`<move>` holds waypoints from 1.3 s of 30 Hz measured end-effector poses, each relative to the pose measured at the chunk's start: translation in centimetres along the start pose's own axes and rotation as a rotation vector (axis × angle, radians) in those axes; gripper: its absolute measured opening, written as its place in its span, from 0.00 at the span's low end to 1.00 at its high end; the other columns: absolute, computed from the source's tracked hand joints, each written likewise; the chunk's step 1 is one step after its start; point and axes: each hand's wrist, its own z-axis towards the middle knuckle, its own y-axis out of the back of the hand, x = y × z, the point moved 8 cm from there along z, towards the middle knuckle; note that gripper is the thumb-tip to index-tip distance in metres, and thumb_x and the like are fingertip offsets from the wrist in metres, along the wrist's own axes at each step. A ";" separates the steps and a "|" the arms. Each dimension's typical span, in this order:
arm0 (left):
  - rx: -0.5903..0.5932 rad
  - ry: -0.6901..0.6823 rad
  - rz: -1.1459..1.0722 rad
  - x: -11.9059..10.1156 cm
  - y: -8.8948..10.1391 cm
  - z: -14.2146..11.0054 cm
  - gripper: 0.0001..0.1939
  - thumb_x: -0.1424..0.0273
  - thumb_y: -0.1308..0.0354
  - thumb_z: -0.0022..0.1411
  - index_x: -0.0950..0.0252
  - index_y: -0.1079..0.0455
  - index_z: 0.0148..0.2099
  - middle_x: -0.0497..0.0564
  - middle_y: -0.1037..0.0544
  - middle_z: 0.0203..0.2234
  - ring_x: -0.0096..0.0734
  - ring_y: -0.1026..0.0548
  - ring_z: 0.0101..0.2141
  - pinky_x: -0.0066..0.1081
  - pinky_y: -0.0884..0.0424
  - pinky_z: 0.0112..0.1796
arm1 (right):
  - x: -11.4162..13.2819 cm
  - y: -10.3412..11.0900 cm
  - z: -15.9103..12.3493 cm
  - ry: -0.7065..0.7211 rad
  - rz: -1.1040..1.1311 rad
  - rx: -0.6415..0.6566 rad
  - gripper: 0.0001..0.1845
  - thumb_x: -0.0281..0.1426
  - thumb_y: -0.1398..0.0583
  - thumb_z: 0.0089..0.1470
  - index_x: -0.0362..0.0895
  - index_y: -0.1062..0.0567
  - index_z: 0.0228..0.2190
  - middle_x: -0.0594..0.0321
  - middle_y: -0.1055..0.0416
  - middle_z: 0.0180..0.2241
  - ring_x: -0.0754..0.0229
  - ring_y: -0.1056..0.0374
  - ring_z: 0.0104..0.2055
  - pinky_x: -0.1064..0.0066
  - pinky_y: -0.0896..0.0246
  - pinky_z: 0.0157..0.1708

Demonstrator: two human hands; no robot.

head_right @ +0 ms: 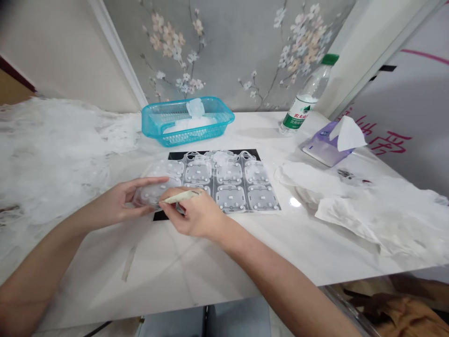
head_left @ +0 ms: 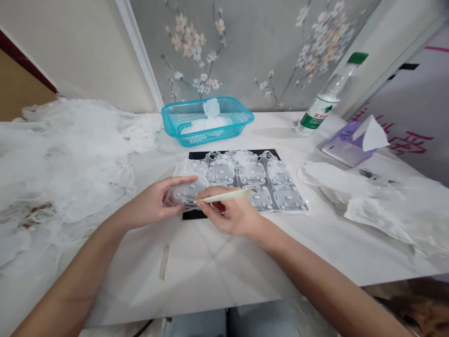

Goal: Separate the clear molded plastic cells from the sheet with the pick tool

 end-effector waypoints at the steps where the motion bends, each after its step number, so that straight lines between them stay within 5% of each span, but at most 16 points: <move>1: 0.009 -0.002 -0.010 -0.2 -0.1 0.0 0.31 0.67 0.43 0.54 0.61 0.42 0.60 0.55 0.30 0.48 0.19 0.36 0.24 0.24 0.32 0.27 | 0.1 0.0 0.0 0.012 0.007 -0.011 0.07 0.27 0.46 0.56 0.41 0.28 0.31 0.62 0.27 0.30 0.69 0.38 0.23 0.76 0.45 0.24; 9: 0.009 -0.021 0.003 -0.3 -0.4 0.1 0.31 0.67 0.43 0.54 0.60 0.42 0.60 0.54 0.30 0.46 0.21 0.36 0.26 0.23 0.33 0.27 | -0.2 -1.0 -0.3 -0.010 -0.103 0.069 0.08 0.27 0.48 0.57 0.42 0.29 0.32 0.62 0.26 0.32 0.67 0.33 0.29 0.76 0.42 0.29; 16: 0.005 -0.013 0.058 -0.2 -0.4 0.1 0.30 0.66 0.43 0.55 0.62 0.41 0.60 0.49 0.29 0.31 0.22 0.40 0.23 0.22 0.38 0.24 | -0.3 -2.2 -0.4 -0.021 -0.298 0.277 0.08 0.26 0.49 0.58 0.43 0.30 0.35 0.61 0.27 0.34 0.63 0.32 0.34 0.74 0.45 0.28; 30: 0.024 -0.011 0.004 -0.4 -0.7 0.0 0.29 0.67 0.44 0.56 0.58 0.43 0.60 0.50 0.29 0.38 0.21 0.39 0.24 0.23 0.38 0.26 | -0.5 -2.9 -0.3 -0.033 -0.448 0.431 0.08 0.26 0.50 0.59 0.42 0.31 0.35 0.61 0.28 0.34 0.62 0.33 0.32 0.71 0.51 0.25; 39: -0.018 -0.010 0.031 -0.3 -0.1 0.2 0.29 0.68 0.43 0.55 0.60 0.41 0.59 0.51 0.29 0.37 0.22 0.39 0.24 0.24 0.37 0.26 | 0.2 -1.2 0.3 -0.066 -0.342 0.422 0.08 0.26 0.50 0.59 0.41 0.31 0.33 0.62 0.30 0.33 0.64 0.36 0.30 0.73 0.49 0.28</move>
